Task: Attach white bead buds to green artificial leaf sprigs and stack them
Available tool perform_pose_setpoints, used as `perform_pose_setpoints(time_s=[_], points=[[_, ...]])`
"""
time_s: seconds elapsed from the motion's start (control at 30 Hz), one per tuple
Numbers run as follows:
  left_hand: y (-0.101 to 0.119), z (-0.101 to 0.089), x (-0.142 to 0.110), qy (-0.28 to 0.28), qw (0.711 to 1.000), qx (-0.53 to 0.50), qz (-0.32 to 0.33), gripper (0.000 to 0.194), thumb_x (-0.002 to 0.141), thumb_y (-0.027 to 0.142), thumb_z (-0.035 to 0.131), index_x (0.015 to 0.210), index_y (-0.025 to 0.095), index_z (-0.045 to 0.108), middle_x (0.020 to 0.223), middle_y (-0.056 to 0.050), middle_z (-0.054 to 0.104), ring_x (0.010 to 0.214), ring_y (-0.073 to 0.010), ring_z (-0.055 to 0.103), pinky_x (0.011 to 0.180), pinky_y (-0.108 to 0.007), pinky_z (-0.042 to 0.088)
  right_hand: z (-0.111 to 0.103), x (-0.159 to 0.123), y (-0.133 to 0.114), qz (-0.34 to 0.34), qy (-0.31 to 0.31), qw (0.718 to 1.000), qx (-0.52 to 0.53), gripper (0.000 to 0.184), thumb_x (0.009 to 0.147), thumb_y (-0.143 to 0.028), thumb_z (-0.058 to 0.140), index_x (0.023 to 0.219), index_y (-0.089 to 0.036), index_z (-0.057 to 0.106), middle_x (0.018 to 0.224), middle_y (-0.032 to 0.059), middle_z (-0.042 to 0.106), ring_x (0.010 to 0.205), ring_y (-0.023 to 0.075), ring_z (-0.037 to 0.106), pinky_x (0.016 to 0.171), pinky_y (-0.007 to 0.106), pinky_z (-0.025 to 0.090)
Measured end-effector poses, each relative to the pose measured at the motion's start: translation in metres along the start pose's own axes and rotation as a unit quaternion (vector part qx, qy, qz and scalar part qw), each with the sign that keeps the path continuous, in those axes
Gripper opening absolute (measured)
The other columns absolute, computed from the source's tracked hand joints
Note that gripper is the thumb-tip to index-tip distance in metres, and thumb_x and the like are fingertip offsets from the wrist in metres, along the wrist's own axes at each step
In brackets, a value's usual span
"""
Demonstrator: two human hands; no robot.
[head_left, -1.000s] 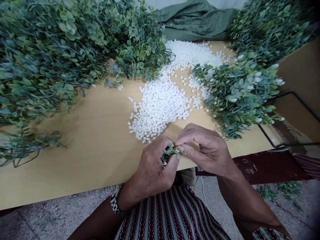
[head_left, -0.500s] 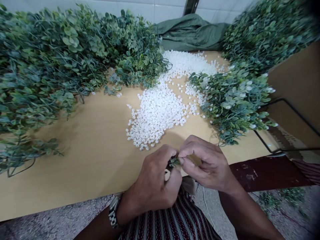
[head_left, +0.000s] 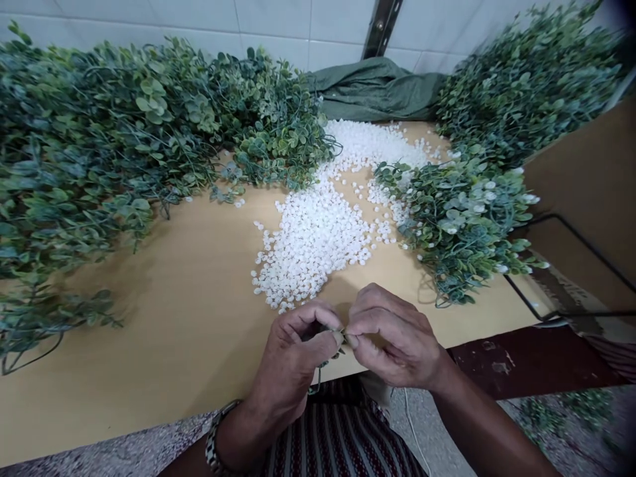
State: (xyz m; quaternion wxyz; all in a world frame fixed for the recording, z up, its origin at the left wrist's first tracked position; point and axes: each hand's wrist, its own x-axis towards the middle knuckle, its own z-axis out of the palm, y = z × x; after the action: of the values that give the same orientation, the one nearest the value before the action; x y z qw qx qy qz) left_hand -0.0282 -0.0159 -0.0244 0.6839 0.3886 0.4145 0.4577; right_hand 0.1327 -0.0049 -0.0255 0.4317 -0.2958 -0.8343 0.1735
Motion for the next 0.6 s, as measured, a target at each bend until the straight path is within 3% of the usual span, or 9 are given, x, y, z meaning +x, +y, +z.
perform_pose_setpoints(time_s=[0.1, 0.27, 0.4, 0.6], points=[[0.002, -0.004, 0.000, 0.031, 0.999, -0.005, 0.040, 0.009, 0.062, 0.012, 0.067, 0.055, 0.019, 0.067, 0.062, -0.001, 0.056, 0.062, -0.0125, 0.049, 0.056, -0.025, 0.040, -0.012, 0.004, 0.017, 0.014, -0.021, 0.999, -0.025, 0.011, 0.084, -0.010, 0.052, 0.086, -0.019, 0.058, 0.073, 0.0026, 0.060, 0.068, 0.0145, 0.057, 0.057, 0.028, 0.047], [0.004, -0.010, 0.001, 0.079, 0.994, 0.005, 0.075, 0.012, 0.062, 0.010, 0.066, 0.056, 0.020, 0.069, 0.061, 0.000, 0.055, 0.061, -0.0120, 0.050, 0.055, -0.024, 0.041, -0.029, 0.003, 0.052, 0.155, -0.068, 0.958, -0.230, 0.014, 0.089, -0.014, 0.048, 0.088, -0.017, 0.061, 0.082, 0.0072, 0.064, 0.075, 0.0171, 0.058, 0.068, 0.032, 0.046], [0.006, -0.010, 0.004, 0.098, 0.992, -0.001, 0.075, 0.013, 0.060, 0.009, 0.065, 0.055, 0.020, 0.068, 0.059, 0.001, 0.055, 0.057, -0.0105, 0.049, 0.050, -0.022, 0.039, -0.025, 0.002, 0.064, 0.173, -0.096, 0.944, -0.263, 0.017, 0.090, -0.016, 0.047, 0.084, -0.016, 0.063, 0.080, 0.0075, 0.065, 0.075, 0.0182, 0.058, 0.069, 0.031, 0.045], [0.006, -0.010, 0.005, 0.080, 0.995, -0.006, 0.059, 0.012, 0.062, 0.009, 0.065, 0.057, 0.019, 0.068, 0.060, 0.001, 0.055, 0.057, -0.0092, 0.048, 0.050, -0.021, 0.038, -0.020, 0.000, 0.058, 0.173, -0.103, 0.925, -0.323, 0.018, 0.090, -0.019, 0.047, 0.081, -0.015, 0.063, 0.077, 0.0082, 0.063, 0.072, 0.0191, 0.055, 0.067, 0.032, 0.042]])
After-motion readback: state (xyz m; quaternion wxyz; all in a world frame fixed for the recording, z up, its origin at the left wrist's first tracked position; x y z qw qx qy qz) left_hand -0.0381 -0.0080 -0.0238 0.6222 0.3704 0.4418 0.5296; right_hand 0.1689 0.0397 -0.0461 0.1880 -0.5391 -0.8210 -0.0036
